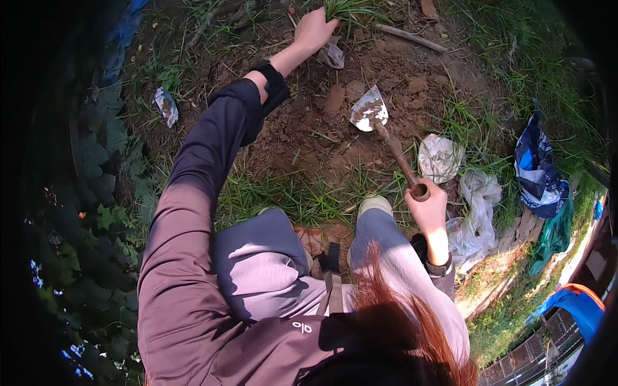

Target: The person pulls weeds from the ground by hand and using a trowel to loosen the soil.

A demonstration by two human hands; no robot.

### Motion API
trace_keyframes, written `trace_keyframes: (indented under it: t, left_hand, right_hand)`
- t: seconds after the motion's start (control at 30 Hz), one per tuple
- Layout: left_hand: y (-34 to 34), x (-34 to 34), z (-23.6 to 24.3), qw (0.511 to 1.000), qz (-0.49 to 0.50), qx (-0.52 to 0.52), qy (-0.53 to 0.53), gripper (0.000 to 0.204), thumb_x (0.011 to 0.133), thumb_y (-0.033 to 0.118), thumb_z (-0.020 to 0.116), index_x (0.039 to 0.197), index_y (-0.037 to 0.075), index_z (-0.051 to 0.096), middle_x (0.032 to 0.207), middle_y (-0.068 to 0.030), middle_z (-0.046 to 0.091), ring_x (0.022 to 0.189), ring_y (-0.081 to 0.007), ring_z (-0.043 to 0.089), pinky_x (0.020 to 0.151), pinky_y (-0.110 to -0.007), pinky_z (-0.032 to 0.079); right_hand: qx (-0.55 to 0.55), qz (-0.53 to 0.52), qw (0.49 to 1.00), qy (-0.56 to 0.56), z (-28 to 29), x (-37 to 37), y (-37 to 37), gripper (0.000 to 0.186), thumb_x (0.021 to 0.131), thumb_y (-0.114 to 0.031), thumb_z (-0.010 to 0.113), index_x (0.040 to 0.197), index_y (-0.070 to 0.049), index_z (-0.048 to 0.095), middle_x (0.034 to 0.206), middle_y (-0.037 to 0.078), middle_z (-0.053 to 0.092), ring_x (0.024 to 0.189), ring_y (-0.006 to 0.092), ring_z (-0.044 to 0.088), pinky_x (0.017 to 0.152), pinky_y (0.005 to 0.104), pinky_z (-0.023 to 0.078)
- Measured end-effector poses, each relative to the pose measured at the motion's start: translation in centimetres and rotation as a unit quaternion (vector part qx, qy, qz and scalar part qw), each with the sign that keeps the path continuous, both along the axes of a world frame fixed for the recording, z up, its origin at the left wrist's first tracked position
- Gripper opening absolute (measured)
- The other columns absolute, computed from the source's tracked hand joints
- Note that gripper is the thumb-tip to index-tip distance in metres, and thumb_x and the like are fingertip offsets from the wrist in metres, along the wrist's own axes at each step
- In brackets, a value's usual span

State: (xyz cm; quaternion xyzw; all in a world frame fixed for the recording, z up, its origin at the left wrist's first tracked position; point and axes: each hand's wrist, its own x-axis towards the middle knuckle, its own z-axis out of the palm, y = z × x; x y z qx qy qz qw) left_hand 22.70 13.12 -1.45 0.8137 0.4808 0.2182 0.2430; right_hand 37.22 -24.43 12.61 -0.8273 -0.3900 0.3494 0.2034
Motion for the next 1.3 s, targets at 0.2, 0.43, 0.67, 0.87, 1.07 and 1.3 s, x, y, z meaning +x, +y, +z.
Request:
trace_keyframes:
  t: [0.2, 0.43, 0.67, 0.87, 1.07, 1.3]
  left_hand:
    - [0.7, 5.5, -4.3, 0.978, -0.062, 0.150, 0.134, 0.035, 0.077, 0.037, 0.066, 0.089, 0.005, 0.062, 0.080, -0.0136, 0.064, 0.074, -0.0304, 0.063, 0.060, -0.041, 0.050]
    - [1.2, 6.8, -7.0, 0.976, -0.047, 0.115, 0.178, 0.027, 0.075, 0.033, 0.066, 0.090, 0.010, 0.066, 0.076, -0.0125, 0.064, 0.071, -0.0298, 0.062, 0.059, -0.042, 0.049]
    - [1.4, 6.4, -3.1, 0.991, 0.084, -0.036, -0.099, 0.020, 0.075, 0.024, 0.068, 0.076, 0.004, 0.066, 0.068, -0.0106, 0.065, 0.064, -0.0209, 0.062, 0.059, -0.034, 0.047]
    - [6.1, 0.1, -2.3, 0.948, 0.101, -0.150, -0.262, 0.010, 0.079, 0.008, 0.061, 0.087, 0.003, 0.066, 0.074, -0.0042, 0.065, 0.065, -0.0110, 0.056, 0.058, -0.029, 0.044]
    - [4.5, 0.0, -1.9, 0.972, 0.028, -0.148, -0.181, 0.022, 0.082, 0.018, 0.062, 0.098, 0.003, 0.062, 0.087, -0.0064, 0.066, 0.077, -0.0131, 0.058, 0.069, -0.029, 0.047]
    - [0.9, 5.5, -2.0, 0.999, -0.013, -0.032, -0.002, 0.040, 0.076, 0.026, 0.064, 0.109, 0.006, 0.054, 0.103, -0.0162, 0.059, 0.100, -0.0320, 0.055, 0.083, -0.041, 0.044]
  right_hand:
    - [-0.026, -0.038, 0.998, 0.033, -0.4, 0.0, -1.6, 0.023, 0.066, -0.014, 0.067, 0.083, 0.001, 0.062, 0.064, 0.019, 0.058, 0.062, 0.0310, 0.063, 0.058, 0.0332, 0.048]
    - [-0.027, -0.054, 0.998, 0.021, -0.8, -0.9, -2.5, 0.026, 0.064, -0.017, 0.066, 0.086, -0.002, 0.063, 0.064, 0.020, 0.058, 0.065, 0.0359, 0.061, 0.059, 0.0368, 0.048]
    - [-0.034, -0.061, 0.997, 0.025, -1.3, 0.9, -3.6, 0.027, 0.064, -0.015, 0.066, 0.088, -0.001, 0.064, 0.065, 0.019, 0.059, 0.065, 0.0331, 0.063, 0.060, 0.0336, 0.049]
    - [-0.023, -0.033, 0.999, 0.026, -1.5, 1.4, -2.5, 0.027, 0.064, -0.013, 0.066, 0.087, 0.001, 0.063, 0.062, 0.017, 0.059, 0.059, 0.0255, 0.064, 0.058, 0.0306, 0.048]
    - [-0.009, -0.013, 0.999, 0.033, -1.5, 1.2, -1.7, 0.024, 0.066, -0.009, 0.065, 0.086, 0.004, 0.061, 0.059, 0.009, 0.054, 0.055, 0.0117, 0.051, 0.055, 0.0248, 0.043]
    - [-0.032, -0.021, 0.999, 0.032, -1.2, 0.1, -1.3, 0.024, 0.065, -0.013, 0.066, 0.085, 0.000, 0.062, 0.063, 0.018, 0.058, 0.062, 0.0301, 0.063, 0.058, 0.0324, 0.048]
